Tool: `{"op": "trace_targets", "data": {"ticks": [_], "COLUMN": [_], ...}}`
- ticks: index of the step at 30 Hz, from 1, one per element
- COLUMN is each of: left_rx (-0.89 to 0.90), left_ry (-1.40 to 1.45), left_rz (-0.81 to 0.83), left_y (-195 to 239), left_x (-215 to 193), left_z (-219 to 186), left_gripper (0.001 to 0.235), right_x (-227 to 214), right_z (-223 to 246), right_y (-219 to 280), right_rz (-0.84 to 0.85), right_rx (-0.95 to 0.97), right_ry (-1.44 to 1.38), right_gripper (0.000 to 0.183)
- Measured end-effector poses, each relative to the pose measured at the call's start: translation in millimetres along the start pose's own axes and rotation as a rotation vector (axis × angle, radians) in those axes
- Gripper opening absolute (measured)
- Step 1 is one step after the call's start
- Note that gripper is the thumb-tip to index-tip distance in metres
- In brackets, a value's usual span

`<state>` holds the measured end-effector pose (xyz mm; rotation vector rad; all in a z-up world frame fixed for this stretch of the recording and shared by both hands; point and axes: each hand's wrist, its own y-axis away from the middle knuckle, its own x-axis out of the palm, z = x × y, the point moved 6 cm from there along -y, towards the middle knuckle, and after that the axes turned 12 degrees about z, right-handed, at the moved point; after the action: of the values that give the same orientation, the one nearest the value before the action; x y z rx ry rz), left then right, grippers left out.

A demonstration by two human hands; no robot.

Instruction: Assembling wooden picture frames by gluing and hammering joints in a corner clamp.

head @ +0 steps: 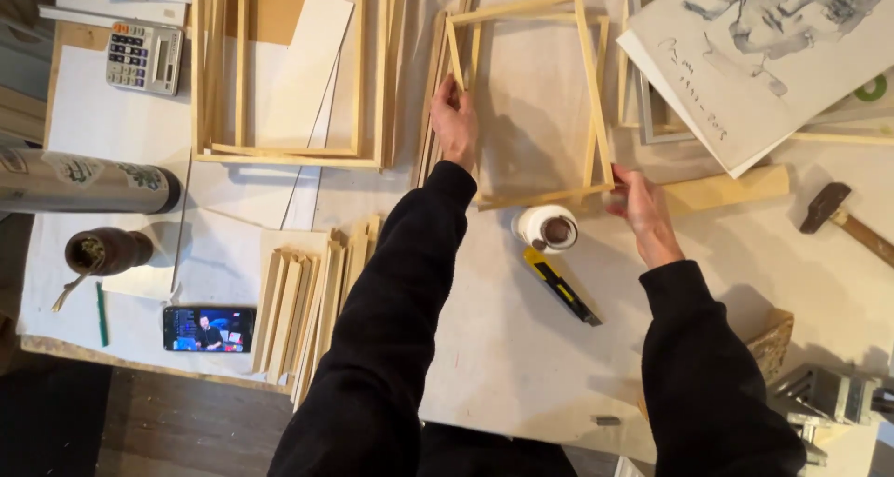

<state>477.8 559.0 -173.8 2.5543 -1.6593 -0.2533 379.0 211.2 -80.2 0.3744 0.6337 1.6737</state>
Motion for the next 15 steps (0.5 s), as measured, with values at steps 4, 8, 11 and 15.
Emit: {"op": "trace_targets", "data": {"ticks": [4, 8, 11, 15], "left_rx": [0.12, 0.284, 0.279, 0.449], "left_ry": [0.212, 0.487, 0.638, 0.435], "left_rz": [0.04, 0.117, 0.155, 0.276], "left_y": [77, 227, 338, 446], "left_x": [-57, -77, -62, -56], "left_z": [-32, -176, -193, -264], "left_gripper": [0.061, 0.057, 0.06, 0.076], "right_x": [-9, 18, 69, 132], "right_z": [17, 62, 52, 21], "right_y": [75, 196, 274, 390], "right_rz": [0.003, 0.358, 0.58, 0.675], "right_rx": [-0.144, -0.356, -0.442, -0.678], "right_ry": [-0.056, -0.759, -0.773, 0.261], "right_gripper": [0.06, 0.071, 0.079, 0.073]}}
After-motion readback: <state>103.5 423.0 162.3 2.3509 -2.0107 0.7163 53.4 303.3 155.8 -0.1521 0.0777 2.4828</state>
